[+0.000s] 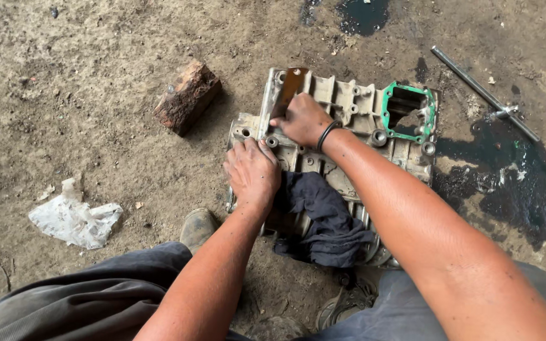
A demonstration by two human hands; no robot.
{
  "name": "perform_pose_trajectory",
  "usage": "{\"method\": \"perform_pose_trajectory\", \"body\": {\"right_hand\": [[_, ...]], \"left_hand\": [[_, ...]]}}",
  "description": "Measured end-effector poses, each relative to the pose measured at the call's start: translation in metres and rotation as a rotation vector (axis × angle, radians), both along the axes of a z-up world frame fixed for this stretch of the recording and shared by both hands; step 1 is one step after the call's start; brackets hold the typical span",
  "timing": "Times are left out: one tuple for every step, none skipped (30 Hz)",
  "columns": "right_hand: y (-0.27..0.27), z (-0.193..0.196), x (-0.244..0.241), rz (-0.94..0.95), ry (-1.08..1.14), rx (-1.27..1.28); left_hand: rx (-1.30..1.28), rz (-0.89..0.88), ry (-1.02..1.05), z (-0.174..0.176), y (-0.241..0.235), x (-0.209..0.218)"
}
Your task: The person uses a scraper to remove residue from the surface of an engine block. They repeatedly scrape different areas and wipe the surface with a cloth, focusing on cleaning the metal component.
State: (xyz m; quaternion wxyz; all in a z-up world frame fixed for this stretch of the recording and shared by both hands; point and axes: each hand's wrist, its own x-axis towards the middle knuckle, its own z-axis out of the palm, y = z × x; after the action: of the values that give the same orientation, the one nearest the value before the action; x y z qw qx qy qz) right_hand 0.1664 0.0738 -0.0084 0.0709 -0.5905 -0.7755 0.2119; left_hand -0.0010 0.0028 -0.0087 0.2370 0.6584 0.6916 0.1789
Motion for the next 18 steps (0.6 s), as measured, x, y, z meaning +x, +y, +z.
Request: {"method": "perform_pose_trajectory", "body": {"right_hand": [[-0.001, -0.001, 0.000, 0.021, 0.006, 0.059], [-0.001, -0.002, 0.000, 0.042, 0.012, 0.118], [0.000, -0.001, 0.001, 0.064, 0.016, 0.183], [-0.001, 0.000, -0.001, 0.004, 0.025, 0.164], [-0.002, 0.001, -0.004, -0.055, 0.035, 0.147], [-0.003, 0.001, -0.007, -0.114, 0.045, 0.129], [-0.006, 0.001, -0.012, -0.157, 0.020, 0.109], [-0.009, 0.001, -0.017, -0.200, -0.005, 0.089], [-0.010, 0.002, -0.017, -0.247, -0.032, 0.073], [-0.011, 0.005, -0.014, -0.163, -0.040, 0.076], [-0.012, 0.006, -0.011, -0.075, -0.045, 0.077], [-0.012, 0.007, -0.009, 0.012, -0.050, 0.079], [-0.011, 0.006, -0.009, -0.044, -0.044, 0.040], [-0.008, 0.004, -0.009, -0.100, -0.038, 0.001], [-0.004, 0.003, -0.010, -0.151, -0.033, -0.033], [-0.003, 0.002, -0.009, -0.157, -0.014, 0.036], [-0.004, 0.001, -0.009, -0.158, 0.006, 0.102], [-0.003, -0.001, -0.009, -0.159, 0.027, 0.168]], "left_hand": [[-0.009, 0.001, -0.007, -0.001, -0.002, -0.001], [-0.019, 0.001, -0.014, -0.002, -0.004, -0.002], [-0.022, 0.002, -0.023, -0.002, -0.004, -0.001], [-0.021, 0.007, -0.026, -0.001, -0.004, 0.000], [-0.018, 0.012, -0.026, -0.001, -0.003, -0.001], [-0.016, 0.017, -0.027, -0.001, -0.002, -0.001], [-0.003, 0.009, -0.012, -0.001, -0.004, -0.002], [0.010, 0.001, 0.003, -0.001, -0.005, -0.003], [0.026, -0.010, 0.016, -0.001, -0.004, -0.002], [0.022, -0.014, 0.009, -0.001, -0.003, -0.001], [0.017, -0.014, 0.005, -0.001, -0.003, -0.002], [0.012, -0.015, 0.000, -0.001, -0.003, -0.002], [0.006, -0.015, -0.004, -0.002, -0.004, -0.002], [0.000, -0.016, -0.008, -0.002, -0.005, -0.003], [-0.002, -0.013, -0.012, -0.002, -0.004, -0.003], [0.007, -0.010, -0.018, -0.001, -0.003, -0.003], [0.013, -0.003, -0.023, -0.001, -0.004, -0.002], [0.019, 0.003, -0.027, -0.002, -0.004, -0.003]]}}
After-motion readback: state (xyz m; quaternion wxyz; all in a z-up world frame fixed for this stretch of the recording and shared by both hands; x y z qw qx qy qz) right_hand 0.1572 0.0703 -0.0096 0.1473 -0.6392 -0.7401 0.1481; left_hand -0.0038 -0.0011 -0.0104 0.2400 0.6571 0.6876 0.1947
